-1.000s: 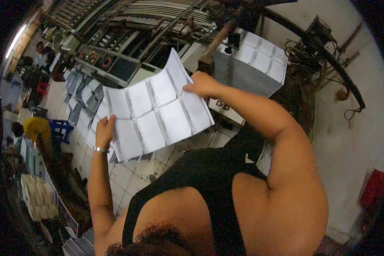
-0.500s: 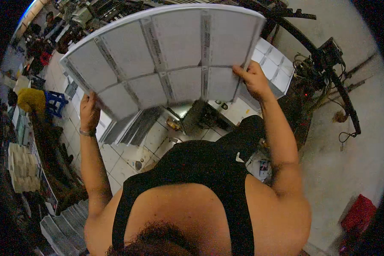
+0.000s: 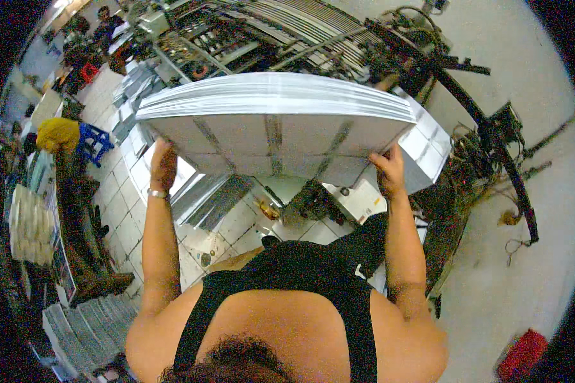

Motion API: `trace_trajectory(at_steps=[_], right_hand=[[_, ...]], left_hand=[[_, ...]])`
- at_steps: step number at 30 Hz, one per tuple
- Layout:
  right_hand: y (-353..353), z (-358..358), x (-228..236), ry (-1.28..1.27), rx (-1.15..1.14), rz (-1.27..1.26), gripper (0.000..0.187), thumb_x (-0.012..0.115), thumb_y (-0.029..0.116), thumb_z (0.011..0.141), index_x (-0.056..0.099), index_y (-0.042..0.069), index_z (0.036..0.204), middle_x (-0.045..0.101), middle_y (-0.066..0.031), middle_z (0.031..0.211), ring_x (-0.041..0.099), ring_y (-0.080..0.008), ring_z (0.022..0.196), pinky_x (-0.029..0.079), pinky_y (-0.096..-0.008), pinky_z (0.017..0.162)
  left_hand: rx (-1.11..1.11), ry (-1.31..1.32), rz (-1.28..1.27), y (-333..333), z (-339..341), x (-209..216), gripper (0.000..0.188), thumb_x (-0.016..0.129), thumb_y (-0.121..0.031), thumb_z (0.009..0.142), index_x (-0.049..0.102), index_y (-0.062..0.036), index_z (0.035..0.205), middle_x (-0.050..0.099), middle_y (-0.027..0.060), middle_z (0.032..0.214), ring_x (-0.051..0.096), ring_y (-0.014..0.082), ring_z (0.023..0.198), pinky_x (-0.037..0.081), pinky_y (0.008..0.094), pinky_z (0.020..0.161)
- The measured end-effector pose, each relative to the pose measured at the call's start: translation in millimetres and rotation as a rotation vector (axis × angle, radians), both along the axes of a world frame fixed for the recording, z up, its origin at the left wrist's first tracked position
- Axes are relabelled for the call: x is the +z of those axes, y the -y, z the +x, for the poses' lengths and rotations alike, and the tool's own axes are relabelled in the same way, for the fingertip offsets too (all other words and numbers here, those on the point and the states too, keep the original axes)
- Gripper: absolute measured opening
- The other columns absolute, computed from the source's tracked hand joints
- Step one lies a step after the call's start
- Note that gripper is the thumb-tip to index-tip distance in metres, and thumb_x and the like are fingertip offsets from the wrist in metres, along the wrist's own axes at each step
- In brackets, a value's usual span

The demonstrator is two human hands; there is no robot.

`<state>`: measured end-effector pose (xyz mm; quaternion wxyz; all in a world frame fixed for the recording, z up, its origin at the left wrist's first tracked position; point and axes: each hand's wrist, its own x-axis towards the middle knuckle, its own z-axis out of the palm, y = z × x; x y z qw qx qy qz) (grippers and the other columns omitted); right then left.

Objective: The person operates a printing machine by loading stacks of printed paper, aligning them, and using a wooden block to press the edges even.

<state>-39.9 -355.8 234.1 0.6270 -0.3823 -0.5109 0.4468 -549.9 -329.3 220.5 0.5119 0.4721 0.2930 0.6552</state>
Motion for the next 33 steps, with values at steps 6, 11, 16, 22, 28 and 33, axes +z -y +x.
trace_trajectory(at_steps=[6, 11, 16, 22, 28, 33], right_hand=[[-1.9, -13.6, 3.6, 0.062, -0.111, -0.001, 0.045, 0.07, 0.004, 0.075, 0.054, -0.001, 0.117, 0.063, -0.0104, 0.109, 0.059, -0.0232, 0.1, 0.045, -0.0358, 0.089], [2.7, -13.6, 2.1, 0.078, -0.205, 0.048, 0.041, 0.072, -0.001, 0.075, 0.057, -0.001, 0.113, 0.064, -0.01, 0.106, 0.06, -0.0218, 0.094, 0.047, -0.0353, 0.087], [2.8, -14.5, -4.3, 0.143, -0.187, 0.052, 0.051, 0.076, 0.003, 0.07, 0.054, -0.001, 0.116, 0.063, -0.01, 0.107, 0.06, -0.0232, 0.096, 0.046, -0.0353, 0.088], [7.9, -12.0, 0.4, 0.143, -0.204, -0.044, 0.063, 0.078, -0.001, 0.066, 0.049, 0.0, 0.122, 0.061, -0.0113, 0.112, 0.059, -0.0246, 0.1, 0.047, -0.0362, 0.087], [11.3, -10.9, 1.1, 0.229, -0.275, 0.001, 0.066, 0.08, -0.001, 0.064, 0.048, 0.001, 0.121, 0.06, -0.0111, 0.112, 0.059, -0.0247, 0.101, 0.048, -0.0375, 0.088], [14.3, -15.4, -1.9, 0.176, -0.229, 0.02, 0.053, 0.076, -0.003, 0.069, 0.052, -0.001, 0.116, 0.06, -0.0103, 0.109, 0.058, -0.0235, 0.101, 0.045, -0.0363, 0.09]], left_hand=[[0.177, -0.374, -0.138, -0.3, 19.5, 3.7, 0.035, 0.069, -0.016, 0.086, 0.058, 0.0014, 0.114, 0.065, 0.0046, 0.103, 0.06, 0.0152, 0.09, 0.048, 0.0308, 0.081], [0.198, -0.268, -0.076, -0.1, 26.7, 14.5, 0.032, 0.07, -0.013, 0.084, 0.06, 0.001, 0.11, 0.065, 0.0055, 0.102, 0.06, 0.0152, 0.091, 0.048, 0.0307, 0.082], [0.132, -0.229, -0.085, -1.7, 27.1, 11.3, 0.031, 0.072, -0.01, 0.082, 0.061, -0.0001, 0.109, 0.066, 0.0064, 0.1, 0.061, 0.0142, 0.092, 0.048, 0.03, 0.081], [0.103, -0.206, -0.114, -3.7, 30.8, 12.3, 0.033, 0.073, -0.006, 0.079, 0.061, -0.0003, 0.109, 0.066, 0.0063, 0.101, 0.061, 0.0135, 0.091, 0.049, 0.0289, 0.08], [0.086, -0.25, -0.062, -6.6, 33.3, 14.7, 0.034, 0.074, -0.007, 0.078, 0.061, -0.001, 0.109, 0.065, 0.006, 0.102, 0.061, 0.0141, 0.092, 0.05, 0.031, 0.082], [0.054, -0.193, -0.103, -12.9, 34.7, 5.0, 0.034, 0.073, -0.005, 0.078, 0.061, -0.0014, 0.109, 0.066, 0.006, 0.103, 0.062, 0.0152, 0.094, 0.05, 0.0312, 0.083]])
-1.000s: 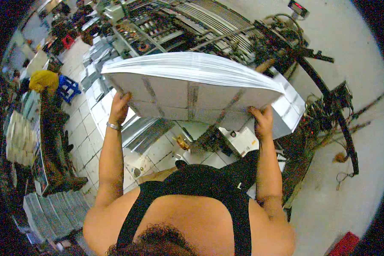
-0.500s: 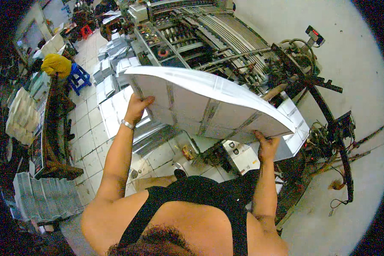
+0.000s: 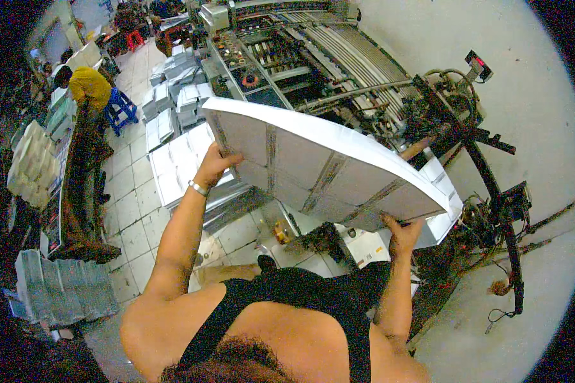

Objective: The person operates a printing machine by loading stacks of printed paper, aligning them, and using a wooden block to press the edges even.

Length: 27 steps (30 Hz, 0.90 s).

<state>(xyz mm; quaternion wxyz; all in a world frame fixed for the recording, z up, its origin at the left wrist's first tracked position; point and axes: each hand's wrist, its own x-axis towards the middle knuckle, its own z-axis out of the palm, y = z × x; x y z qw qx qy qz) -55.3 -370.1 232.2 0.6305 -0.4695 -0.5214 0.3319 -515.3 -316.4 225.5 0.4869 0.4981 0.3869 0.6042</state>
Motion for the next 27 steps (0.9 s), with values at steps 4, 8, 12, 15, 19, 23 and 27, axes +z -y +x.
trace_trajectory(at_steps=[4, 8, 12, 15, 19, 23, 27], right_hand=[[1.4, -1.2, 0.0, -0.016, -0.013, -0.061, 0.044, 0.074, -0.004, 0.073, 0.055, -0.001, 0.113, 0.061, -0.0091, 0.106, 0.059, -0.0217, 0.099, 0.045, -0.035, 0.09], [-1.5, 1.5, -6.5, -0.097, 0.001, -0.113, 0.042, 0.074, -0.003, 0.074, 0.056, -0.001, 0.112, 0.062, -0.0083, 0.103, 0.059, -0.0199, 0.096, 0.046, -0.0341, 0.087], [-6.3, 3.9, -17.7, -0.026, -0.104, -0.011, 0.039, 0.074, -0.001, 0.075, 0.057, -0.002, 0.11, 0.063, -0.0074, 0.101, 0.059, -0.0184, 0.091, 0.047, -0.0321, 0.081], [-4.2, 7.9, -17.1, 0.021, -0.059, -0.112, 0.042, 0.075, -0.001, 0.074, 0.055, -0.002, 0.111, 0.062, -0.0085, 0.104, 0.059, -0.0196, 0.094, 0.047, -0.0326, 0.083], [3.8, 4.9, -11.5, -0.018, -0.11, -0.071, 0.046, 0.073, -0.001, 0.076, 0.051, -0.001, 0.116, 0.06, -0.0119, 0.111, 0.057, -0.022, 0.101, 0.045, -0.0343, 0.089], [11.2, -4.0, -10.2, 0.038, -0.133, -0.136, 0.052, 0.064, 0.006, 0.086, 0.041, -0.003, 0.131, 0.053, -0.0122, 0.121, 0.05, -0.0212, 0.111, 0.039, -0.0348, 0.096], [7.7, -4.7, -11.2, -0.073, -0.04, -0.004, 0.05, 0.067, 0.004, 0.083, 0.044, -0.002, 0.127, 0.055, -0.0115, 0.118, 0.052, -0.0223, 0.108, 0.04, -0.0352, 0.095]], left_hand=[[0.01, -0.029, 0.005, -3.5, 3.2, -4.3, 0.034, 0.074, -0.002, 0.077, 0.061, -0.0002, 0.108, 0.066, 0.0067, 0.104, 0.062, 0.0162, 0.094, 0.051, 0.0307, 0.084], [0.024, -0.024, -0.038, -6.6, 4.1, -4.0, 0.034, 0.074, -0.002, 0.077, 0.061, 0.0002, 0.108, 0.066, 0.0071, 0.105, 0.062, 0.0164, 0.094, 0.051, 0.0305, 0.084], [0.001, -0.036, 0.008, -14.1, -0.2, -5.0, 0.033, 0.074, -0.003, 0.078, 0.061, 0.0004, 0.108, 0.066, 0.0072, 0.104, 0.062, 0.0159, 0.094, 0.05, 0.0307, 0.084], [-0.041, -0.139, -0.079, -16.2, -3.2, -5.2, 0.032, 0.069, -0.003, 0.081, 0.059, 0.0015, 0.112, 0.065, 0.008, 0.108, 0.061, 0.0168, 0.098, 0.049, 0.0318, 0.086], [0.1, 0.025, 0.152, -5.0, 4.7, -6.4, 0.041, 0.053, -0.007, 0.091, 0.046, 0.0019, 0.13, 0.059, 0.0112, 0.121, 0.057, 0.0179, 0.107, 0.045, 0.0312, 0.092], [0.24, -0.244, 0.08, 8.6, 13.5, -8.4, 0.052, 0.05, -0.011, 0.094, 0.034, 0.0011, 0.141, 0.049, 0.0135, 0.135, 0.047, 0.0212, 0.122, 0.035, 0.0332, 0.103], [0.135, -0.03, 0.192, 3.0, 4.9, -12.5, 0.053, 0.053, -0.015, 0.094, 0.034, 0.0003, 0.142, 0.05, 0.0113, 0.135, 0.048, 0.0205, 0.121, 0.036, 0.0336, 0.101]])
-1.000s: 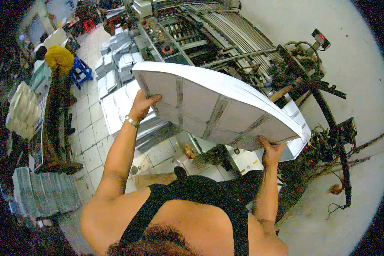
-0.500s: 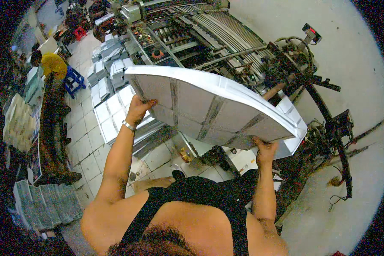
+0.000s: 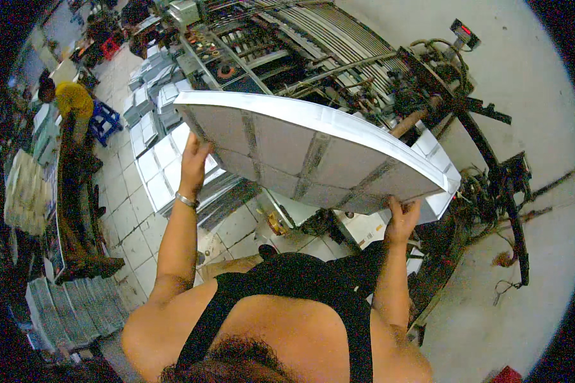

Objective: The person operates a printing machine by loading stacks of printed paper, aligning them, and using a wooden block to press the edges even.

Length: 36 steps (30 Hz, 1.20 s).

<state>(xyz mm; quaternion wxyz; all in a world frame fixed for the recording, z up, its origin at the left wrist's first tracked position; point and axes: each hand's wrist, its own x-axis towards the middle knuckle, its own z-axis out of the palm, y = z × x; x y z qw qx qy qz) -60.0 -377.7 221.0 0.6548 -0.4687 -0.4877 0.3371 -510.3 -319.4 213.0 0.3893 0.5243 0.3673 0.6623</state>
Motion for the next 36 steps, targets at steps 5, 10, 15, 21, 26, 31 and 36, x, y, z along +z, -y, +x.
trace_trajectory(at_steps=[5, 10, 15, 21, 26, 31, 36], right_hand=[[-12.5, 4.2, -2.1, 0.081, -0.089, 0.0, 0.047, 0.074, 0.007, 0.078, 0.05, -0.001, 0.119, 0.061, -0.0104, 0.11, 0.057, -0.0219, 0.099, 0.045, -0.0346, 0.088], [-12.4, 7.4, -3.9, 0.127, -0.029, -0.06, 0.041, 0.075, 0.009, 0.079, 0.055, -0.002, 0.113, 0.064, -0.011, 0.105, 0.059, -0.0213, 0.093, 0.048, -0.0347, 0.082], [-8.4, 7.8, -14.4, 0.042, -0.118, -0.05, 0.041, 0.076, 0.011, 0.077, 0.056, -0.001, 0.111, 0.063, -0.0107, 0.106, 0.059, -0.0213, 0.094, 0.047, -0.0339, 0.083], [-7.2, 24.7, -31.5, 0.188, -0.115, -0.095, 0.047, 0.076, 0.01, 0.077, 0.053, -0.001, 0.115, 0.058, -0.0113, 0.113, 0.055, -0.0224, 0.102, 0.042, -0.0358, 0.092], [-8.3, 22.7, -35.8, 0.042, -0.073, -0.074, 0.039, 0.074, 0.008, 0.079, 0.056, -0.002, 0.112, 0.058, -0.0127, 0.114, 0.054, -0.023, 0.101, 0.043, -0.0374, 0.093], [-7.6, 18.8, -20.8, 0.166, 0.028, -0.095, 0.036, 0.069, 0.006, 0.084, 0.053, -0.004, 0.115, 0.058, -0.0111, 0.113, 0.053, -0.0194, 0.101, 0.041, -0.0336, 0.092], [-14.5, 25.6, -21.4, 0.31, -0.012, -0.07, 0.03, 0.067, 0.002, 0.085, 0.054, -0.003, 0.112, 0.06, -0.0121, 0.11, 0.058, -0.0225, 0.096, 0.049, -0.0351, 0.087]], left_hand=[[-0.024, -0.084, -0.212, -23.1, -6.0, -9.6, 0.037, 0.059, -0.016, 0.092, 0.051, 0.0, 0.124, 0.06, 0.0094, 0.118, 0.057, 0.0182, 0.105, 0.044, 0.0337, 0.091], [-0.041, -0.07, -0.084, -29.7, -4.1, -13.7, 0.036, 0.06, -0.022, 0.094, 0.052, 0.0, 0.121, 0.062, 0.0081, 0.115, 0.057, 0.0169, 0.104, 0.044, 0.0319, 0.09], [-0.056, -0.063, -0.179, -23.9, -7.7, -16.9, 0.03, 0.052, -0.012, 0.096, 0.051, -0.0001, 0.123, 0.06, 0.0072, 0.117, 0.053, 0.0166, 0.105, 0.04, 0.03, 0.093], [-0.051, -0.157, -0.111, -22.2, -6.5, -15.4, 0.043, 0.058, -0.023, 0.094, 0.047, -0.0005, 0.129, 0.058, 0.008, 0.123, 0.053, 0.0165, 0.112, 0.04, 0.0326, 0.097], [-0.139, -0.068, -0.148, -24.4, -7.5, -12.1, 0.04, 0.054, -0.018, 0.096, 0.046, 0.0001, 0.131, 0.059, 0.0082, 0.12, 0.053, 0.0166, 0.11, 0.041, 0.0328, 0.097], [-0.143, -0.15, -0.245, -26.6, -10.5, -11.7, 0.039, 0.054, -0.017, 0.096, 0.046, -0.0008, 0.131, 0.057, 0.008, 0.124, 0.051, 0.0171, 0.112, 0.04, 0.0332, 0.099], [-0.186, -0.116, -0.012, -29.6, -6.8, -14.0, 0.043, 0.054, -0.016, 0.096, 0.042, -0.0016, 0.135, 0.054, 0.0083, 0.131, 0.049, 0.0181, 0.118, 0.038, 0.0343, 0.103]])
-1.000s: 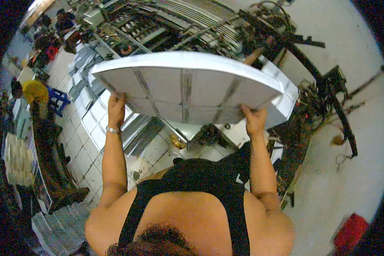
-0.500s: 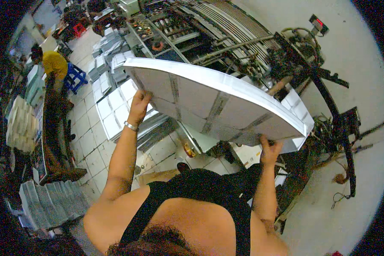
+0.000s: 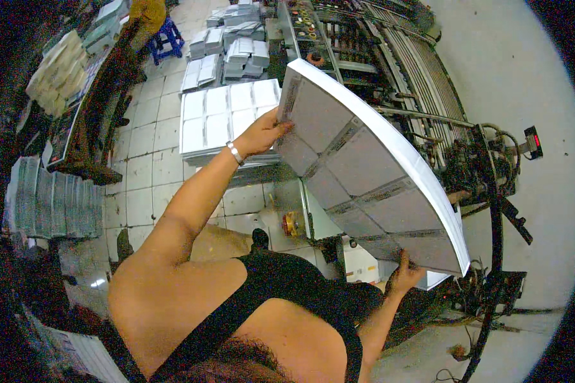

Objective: The person operates a printing machine by loading stacks of printed paper, aligning them, and using a wooden block to press the edges even.

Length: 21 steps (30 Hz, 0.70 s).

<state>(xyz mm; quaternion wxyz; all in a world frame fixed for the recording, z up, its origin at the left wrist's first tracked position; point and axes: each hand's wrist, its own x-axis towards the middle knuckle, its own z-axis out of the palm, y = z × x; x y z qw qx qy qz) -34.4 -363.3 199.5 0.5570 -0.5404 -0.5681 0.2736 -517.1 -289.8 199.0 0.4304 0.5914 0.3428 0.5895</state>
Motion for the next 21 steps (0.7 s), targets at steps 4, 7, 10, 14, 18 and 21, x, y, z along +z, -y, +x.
trace_trajectory(at_steps=[4, 7, 10, 14, 18, 21], right_hand=[[-1.8, 8.6, -14.0, -0.045, -0.005, 0.007, 0.034, 0.066, 0.002, 0.086, 0.05, -0.004, 0.115, 0.059, -0.013, 0.109, 0.056, -0.0211, 0.098, 0.046, -0.0349, 0.089], [1.7, 8.5, -18.3, -0.163, -0.036, -0.013, 0.039, 0.066, 0.003, 0.087, 0.045, -0.007, 0.117, 0.06, -0.0138, 0.105, 0.055, -0.0188, 0.095, 0.043, -0.0326, 0.087], [6.1, 0.3, -9.9, 0.007, -0.024, 0.079, 0.039, 0.069, 0.004, 0.086, 0.046, -0.006, 0.116, 0.058, -0.015, 0.109, 0.054, -0.02, 0.097, 0.041, -0.0348, 0.091], [22.7, -16.6, 9.9, 0.153, -0.159, 0.008, 0.03, 0.066, 0.002, 0.086, 0.053, -0.008, 0.111, 0.061, -0.0141, 0.107, 0.056, -0.0212, 0.097, 0.04, -0.0352, 0.093], [66.9, -44.4, 11.5, -0.172, -0.085, -0.114, 0.02, 0.061, -0.002, 0.084, 0.062, -0.01, 0.102, 0.065, -0.0157, 0.104, 0.061, -0.0213, 0.09, 0.044, -0.0351, 0.09], [97.8, -69.7, -3.3, -0.077, -0.246, -0.526, 0.042, 0.077, 0.015, 0.075, 0.06, -0.005, 0.109, 0.066, -0.0099, 0.1, 0.061, -0.0196, 0.091, 0.05, -0.0335, 0.083]], left_hand=[[0.002, 0.034, -0.054, 1.6, 0.5, -1.8, 0.048, 0.055, -0.027, 0.097, 0.041, -0.0016, 0.135, 0.056, 0.0057, 0.122, 0.048, 0.0122, 0.111, 0.039, 0.0298, 0.097], [0.029, 0.043, -0.098, 6.7, 3.1, 1.5, 0.048, 0.056, -0.027, 0.097, 0.041, -0.0021, 0.134, 0.058, 0.0051, 0.12, 0.05, 0.0114, 0.109, 0.04, 0.029, 0.095], [0.067, 0.046, -0.078, 11.8, 8.4, 11.4, 0.046, 0.056, -0.026, 0.096, 0.043, -0.0024, 0.133, 0.059, 0.0043, 0.117, 0.052, 0.011, 0.106, 0.043, 0.0284, 0.092], [0.108, 0.004, -0.155, 16.1, 4.0, 30.1, 0.043, 0.057, -0.028, 0.096, 0.048, -0.0019, 0.129, 0.063, 0.0047, 0.112, 0.057, 0.0126, 0.098, 0.047, 0.03, 0.087], [0.355, -0.452, -0.266, 22.6, -19.1, 43.4, 0.045, 0.057, -0.041, 0.093, 0.06, -0.0009, 0.113, 0.066, 0.0113, 0.104, 0.061, 0.0179, 0.092, 0.049, 0.0325, 0.081], [0.372, -0.741, -0.33, 10.6, -20.2, 41.7, 0.043, 0.053, -0.036, 0.093, 0.062, 0.0032, 0.111, 0.065, 0.0192, 0.11, 0.062, 0.022, 0.095, 0.049, 0.0377, 0.082]])
